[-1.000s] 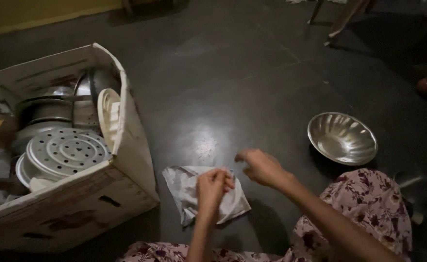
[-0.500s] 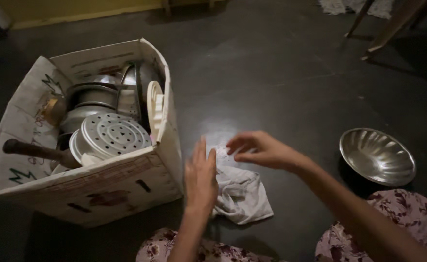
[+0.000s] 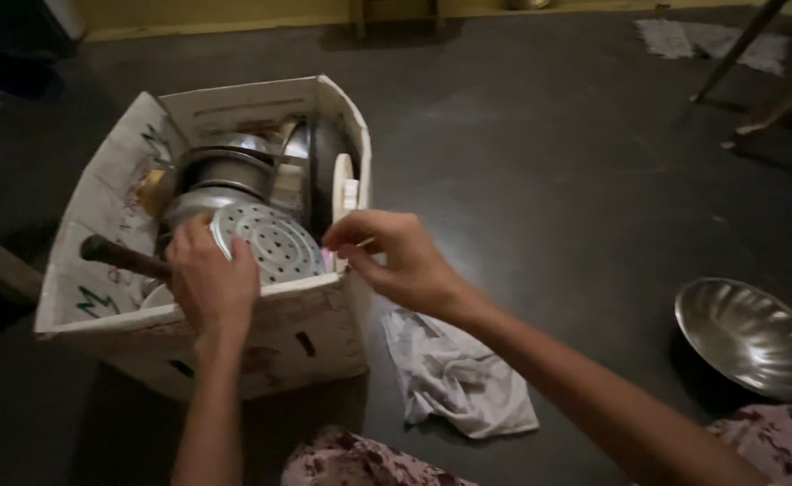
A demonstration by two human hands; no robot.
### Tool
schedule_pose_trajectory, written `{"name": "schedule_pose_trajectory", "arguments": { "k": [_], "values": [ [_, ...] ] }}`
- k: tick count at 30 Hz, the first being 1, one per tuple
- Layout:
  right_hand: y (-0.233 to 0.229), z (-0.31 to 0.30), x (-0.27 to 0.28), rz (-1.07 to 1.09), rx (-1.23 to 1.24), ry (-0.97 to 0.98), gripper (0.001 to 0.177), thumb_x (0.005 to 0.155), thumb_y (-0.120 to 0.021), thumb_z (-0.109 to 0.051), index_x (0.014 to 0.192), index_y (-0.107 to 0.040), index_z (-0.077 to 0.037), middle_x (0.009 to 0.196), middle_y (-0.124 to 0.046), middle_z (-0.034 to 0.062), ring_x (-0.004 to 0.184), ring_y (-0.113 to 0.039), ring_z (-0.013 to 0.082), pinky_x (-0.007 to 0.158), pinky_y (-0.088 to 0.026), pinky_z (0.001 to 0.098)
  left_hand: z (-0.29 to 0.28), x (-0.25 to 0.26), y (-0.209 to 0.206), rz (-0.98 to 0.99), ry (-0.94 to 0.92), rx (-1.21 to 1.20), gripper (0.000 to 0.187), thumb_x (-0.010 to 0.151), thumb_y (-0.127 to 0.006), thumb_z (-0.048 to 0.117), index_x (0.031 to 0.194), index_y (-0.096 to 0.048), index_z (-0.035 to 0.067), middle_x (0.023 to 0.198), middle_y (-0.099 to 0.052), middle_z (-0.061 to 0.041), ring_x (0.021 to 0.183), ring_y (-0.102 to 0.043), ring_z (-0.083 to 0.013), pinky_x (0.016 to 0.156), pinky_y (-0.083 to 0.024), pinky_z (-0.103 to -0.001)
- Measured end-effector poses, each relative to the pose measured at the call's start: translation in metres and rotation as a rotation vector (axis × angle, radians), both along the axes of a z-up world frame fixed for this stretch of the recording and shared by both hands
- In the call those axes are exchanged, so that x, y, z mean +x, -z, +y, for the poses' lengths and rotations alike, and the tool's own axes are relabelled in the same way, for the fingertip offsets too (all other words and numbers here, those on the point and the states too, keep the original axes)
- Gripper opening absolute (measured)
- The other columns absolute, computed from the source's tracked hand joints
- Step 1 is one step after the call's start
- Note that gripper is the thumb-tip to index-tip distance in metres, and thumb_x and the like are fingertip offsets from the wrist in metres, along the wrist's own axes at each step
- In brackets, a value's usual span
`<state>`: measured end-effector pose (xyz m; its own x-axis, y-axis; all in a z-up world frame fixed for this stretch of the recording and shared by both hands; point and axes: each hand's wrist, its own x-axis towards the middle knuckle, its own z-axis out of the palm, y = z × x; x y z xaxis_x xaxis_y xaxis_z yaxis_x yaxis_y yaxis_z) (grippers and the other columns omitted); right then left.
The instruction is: The person empties a cardboard box of metal dishes and utensils onto the floor, handling items like bowls, plates, and a rolling pin by hand. The person sorts the items across the floor and then places several pieces back into the box.
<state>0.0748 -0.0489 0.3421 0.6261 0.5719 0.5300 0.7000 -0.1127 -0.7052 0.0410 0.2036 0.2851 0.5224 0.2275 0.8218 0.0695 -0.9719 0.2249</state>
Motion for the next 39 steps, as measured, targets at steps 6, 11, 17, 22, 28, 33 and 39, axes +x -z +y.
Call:
{"name": "schedule_pose_trajectory", "arguments": {
  "k": [6,11,17,22,28,33,39],
  "values": [
    [0.032,0.099,0.021,-0.111,-0.007,0.000,0.028,0.094,-0.058,-0.001,0.119,-0.071,0.002,0.116,-0.075,0.0180,0.109,-0.073,0.0304,0.094,-0.062,0.0413,0.021,0.018,0.014,0.228,-0.028,-0.333,0.053,0.101,-0.057,0.033,0.134,-0.050,-0.008,0.127,-0.057,-0.034,0.117,-0.053,-0.0514,0.100,-0.042,-0.058],
    [0.041,0.143,0.051,0.324,-0.671,0.063,0.125,0.060,-0.086,-0.062,0.142,-0.035,0.018,0.129,-0.061,0.0345,0.119,-0.067,0.0417,0.101,-0.058,0.0451,0.021,0.013,-0.023,0.176,-0.019,-1.182,0.070,0.102,-0.026,0.059,0.146,-0.041,0.007,0.150,-0.043,-0.022,0.137,-0.042,-0.0400,0.110,-0.034,-0.053],
    [0.059,0.144,0.067,0.369,-0.739,0.004,0.148,0.064,-0.082,-0.078,0.148,-0.014,0.024,0.145,-0.040,0.0422,0.134,-0.048,0.0515,0.110,-0.045,0.0499,0.032,0.050,0.005,0.442,-0.346,-0.389,0.081,0.100,-0.050,0.062,0.136,-0.043,-0.010,0.144,-0.044,-0.036,0.139,-0.037,-0.0538,0.107,-0.031,-0.067],
    [0.072,0.148,0.077,0.385,-0.785,0.014,0.144,0.064,-0.069,-0.083,0.144,-0.027,0.030,0.142,-0.052,0.0462,0.133,-0.059,0.0494,0.109,-0.053,0.0451,0.010,0.050,0.001,0.503,-0.444,-0.430,0.079,0.087,-0.075,0.052,0.138,-0.046,-0.001,0.132,-0.054,-0.028,0.120,-0.057,-0.0402,0.107,-0.043,-0.055],
    [0.071,0.146,0.067,0.278,-0.587,0.117,0.156,0.057,-0.083,-0.073,0.158,-0.001,0.012,0.152,-0.027,0.0450,0.140,-0.038,0.0543,0.113,-0.043,0.0495,0.001,0.024,-0.022,0.173,-0.217,-0.764,0.068,0.081,-0.082,0.039,0.129,-0.042,0.011,0.130,-0.053,-0.015,0.109,-0.065,-0.0333,0.088,-0.059,-0.046],
    [0.061,0.132,0.054,0.225,-0.263,0.076,0.170,0.050,-0.092,-0.066,0.159,0.016,0.007,0.155,-0.016,0.0393,0.144,-0.030,0.0526,0.119,-0.035,0.0532,0.011,0.018,-0.005,-0.165,-0.157,-0.755,0.073,0.091,-0.075,0.052,0.134,-0.036,0.006,0.132,-0.048,-0.020,0.115,-0.059,-0.0368,0.091,-0.057,-0.046],
    [0.027,0.110,0.045,1.112,0.382,-0.077,0.139,0.065,-0.082,-0.051,0.156,0.013,-0.007,0.149,-0.030,0.0277,0.136,-0.043,0.0422,0.102,-0.054,0.0597,0.016,0.009,0.000,-0.413,0.214,-0.887,0.064,0.104,-0.059,0.052,0.138,-0.039,0.002,0.131,-0.055,-0.016,0.119,-0.064,-0.0291,0.102,-0.057,-0.040]
  ]
}}
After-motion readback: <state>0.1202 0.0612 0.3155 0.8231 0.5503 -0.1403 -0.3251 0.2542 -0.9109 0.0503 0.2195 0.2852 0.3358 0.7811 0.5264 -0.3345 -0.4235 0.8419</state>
